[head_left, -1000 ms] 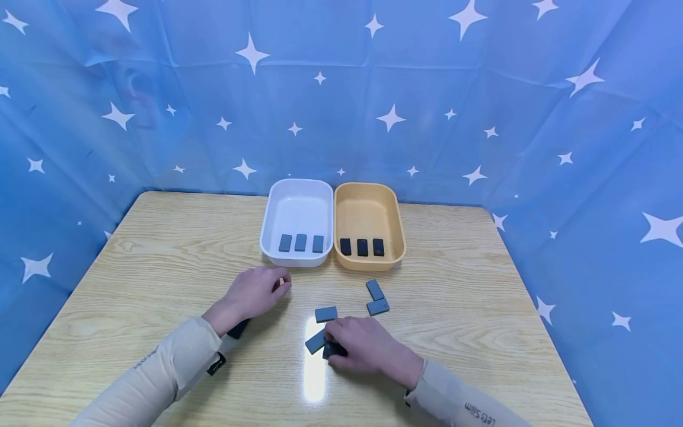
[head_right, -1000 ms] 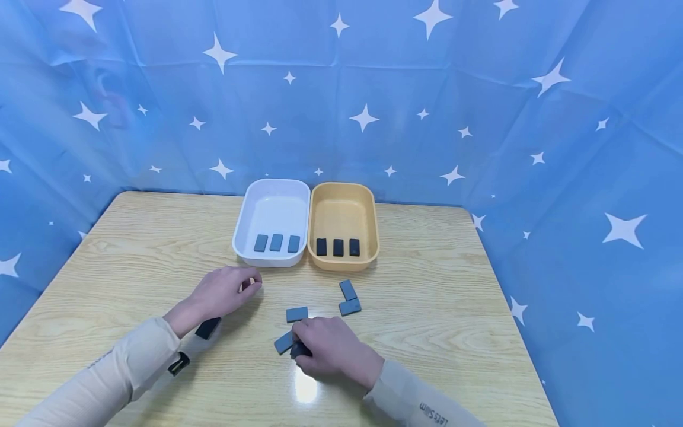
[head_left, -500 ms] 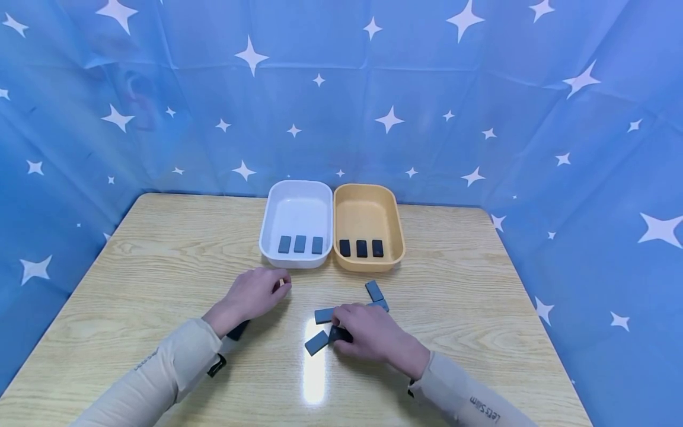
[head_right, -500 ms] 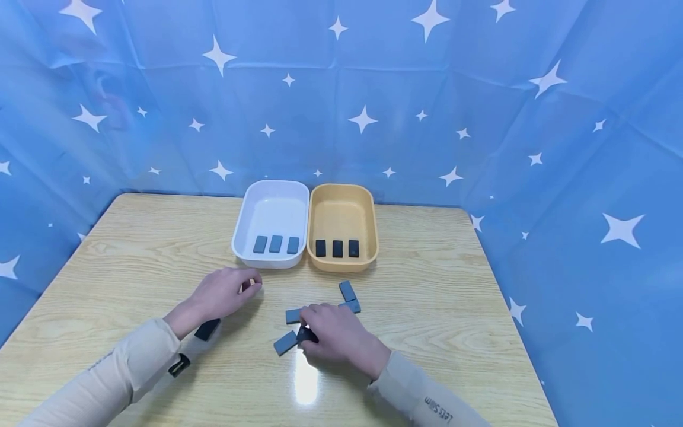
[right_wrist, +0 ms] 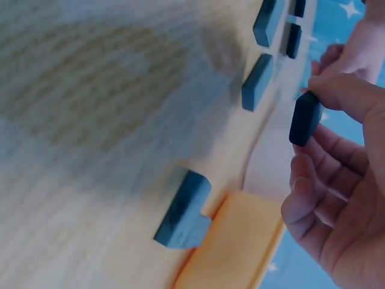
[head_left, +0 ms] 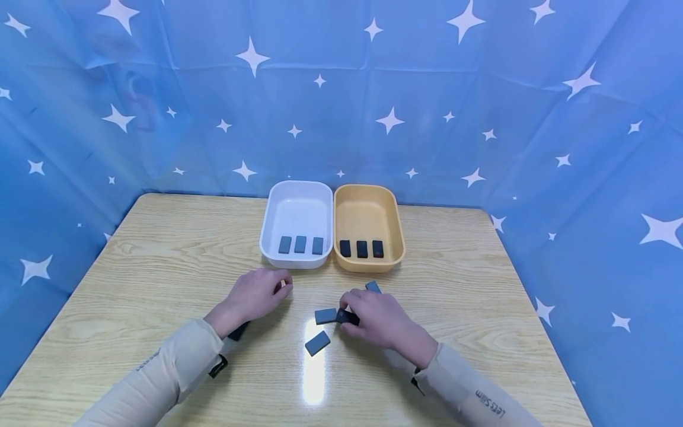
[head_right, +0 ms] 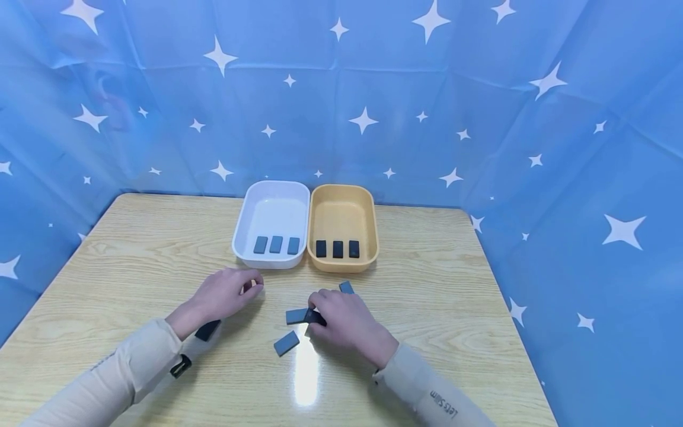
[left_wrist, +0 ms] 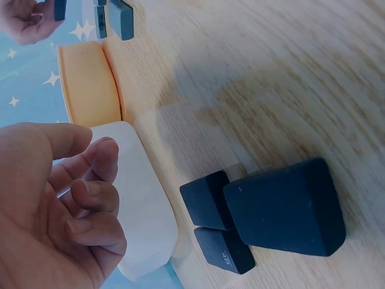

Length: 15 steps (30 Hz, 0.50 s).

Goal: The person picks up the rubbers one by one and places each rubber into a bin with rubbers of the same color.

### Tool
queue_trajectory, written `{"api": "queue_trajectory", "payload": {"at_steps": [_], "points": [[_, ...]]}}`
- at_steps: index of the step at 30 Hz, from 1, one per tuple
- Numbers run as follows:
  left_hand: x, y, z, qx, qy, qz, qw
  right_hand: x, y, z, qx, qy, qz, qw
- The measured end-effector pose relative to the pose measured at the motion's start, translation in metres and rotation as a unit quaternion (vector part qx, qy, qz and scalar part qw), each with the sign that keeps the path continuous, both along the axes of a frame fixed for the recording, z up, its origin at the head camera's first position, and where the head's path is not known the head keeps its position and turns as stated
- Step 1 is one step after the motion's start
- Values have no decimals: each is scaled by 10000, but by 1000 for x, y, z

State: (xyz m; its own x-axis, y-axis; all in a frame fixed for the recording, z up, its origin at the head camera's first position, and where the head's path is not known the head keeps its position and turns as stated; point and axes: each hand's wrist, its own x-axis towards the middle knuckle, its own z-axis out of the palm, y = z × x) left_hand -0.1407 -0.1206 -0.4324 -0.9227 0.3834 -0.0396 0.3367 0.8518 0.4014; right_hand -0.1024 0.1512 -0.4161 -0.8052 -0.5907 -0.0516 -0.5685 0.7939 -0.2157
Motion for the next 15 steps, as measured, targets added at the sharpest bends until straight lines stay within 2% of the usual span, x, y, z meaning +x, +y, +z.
{"api": "queue_trajectory", "payload": {"at_steps": [15], "points": [[1, 0, -1, 71, 23, -44, 10000, -18, 14, 23, -103, 868, -287, 9958]]}}
